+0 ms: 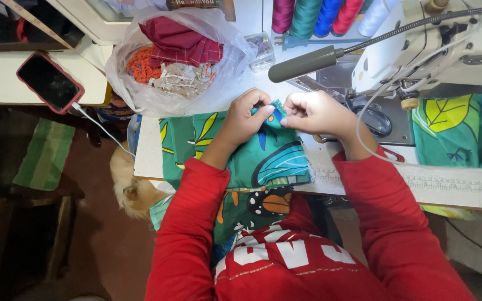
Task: The person uses scissors to cut a section of patterned green fabric, then proceeds to fold the edges and secure them with pins at a sewing workstation.
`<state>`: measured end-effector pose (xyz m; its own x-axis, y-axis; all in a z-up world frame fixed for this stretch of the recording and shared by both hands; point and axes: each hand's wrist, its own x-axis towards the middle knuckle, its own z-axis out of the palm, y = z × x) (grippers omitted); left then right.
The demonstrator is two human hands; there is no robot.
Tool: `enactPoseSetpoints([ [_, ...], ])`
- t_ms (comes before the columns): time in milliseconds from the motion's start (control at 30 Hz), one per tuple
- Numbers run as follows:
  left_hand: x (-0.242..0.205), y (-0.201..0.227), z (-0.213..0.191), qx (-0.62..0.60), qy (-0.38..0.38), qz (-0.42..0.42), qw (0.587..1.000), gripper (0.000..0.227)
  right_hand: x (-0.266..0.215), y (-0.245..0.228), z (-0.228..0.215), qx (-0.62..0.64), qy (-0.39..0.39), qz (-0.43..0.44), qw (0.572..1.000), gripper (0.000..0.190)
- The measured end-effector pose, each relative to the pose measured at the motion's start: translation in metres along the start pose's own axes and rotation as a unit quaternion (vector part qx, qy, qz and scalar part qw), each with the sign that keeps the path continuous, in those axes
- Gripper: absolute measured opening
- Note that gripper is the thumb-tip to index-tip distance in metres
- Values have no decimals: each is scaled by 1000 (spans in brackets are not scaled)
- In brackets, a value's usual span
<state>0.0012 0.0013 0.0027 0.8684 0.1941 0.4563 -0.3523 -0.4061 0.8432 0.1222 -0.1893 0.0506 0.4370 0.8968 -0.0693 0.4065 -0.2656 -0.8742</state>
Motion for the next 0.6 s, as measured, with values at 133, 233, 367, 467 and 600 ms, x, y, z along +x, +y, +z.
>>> enactPoseSetpoints([
  [133, -2, -1, 2, -4, 12, -14, 1000, 8, -6, -4, -12, -78, 31, 1, 996, 16],
  [233, 0, 4, 1, -4, 16, -22, 1000, 9, -10, -6, -20, 14, 65, 4, 998, 11],
  [367, 2, 7, -6, 0, 6, -21, 1000, 8, -9, 4, -15, 138, 75, -26, 987, 8],
  [467, 2, 8, -11, -2, -1, -19, 1000, 8, -9, 6, -13, 235, 93, -53, 966, 8],
  [600, 1, 4, -13, -16, -12, -22, 1000, 8, -6, 17, -12, 332, 142, -103, 927, 12],
])
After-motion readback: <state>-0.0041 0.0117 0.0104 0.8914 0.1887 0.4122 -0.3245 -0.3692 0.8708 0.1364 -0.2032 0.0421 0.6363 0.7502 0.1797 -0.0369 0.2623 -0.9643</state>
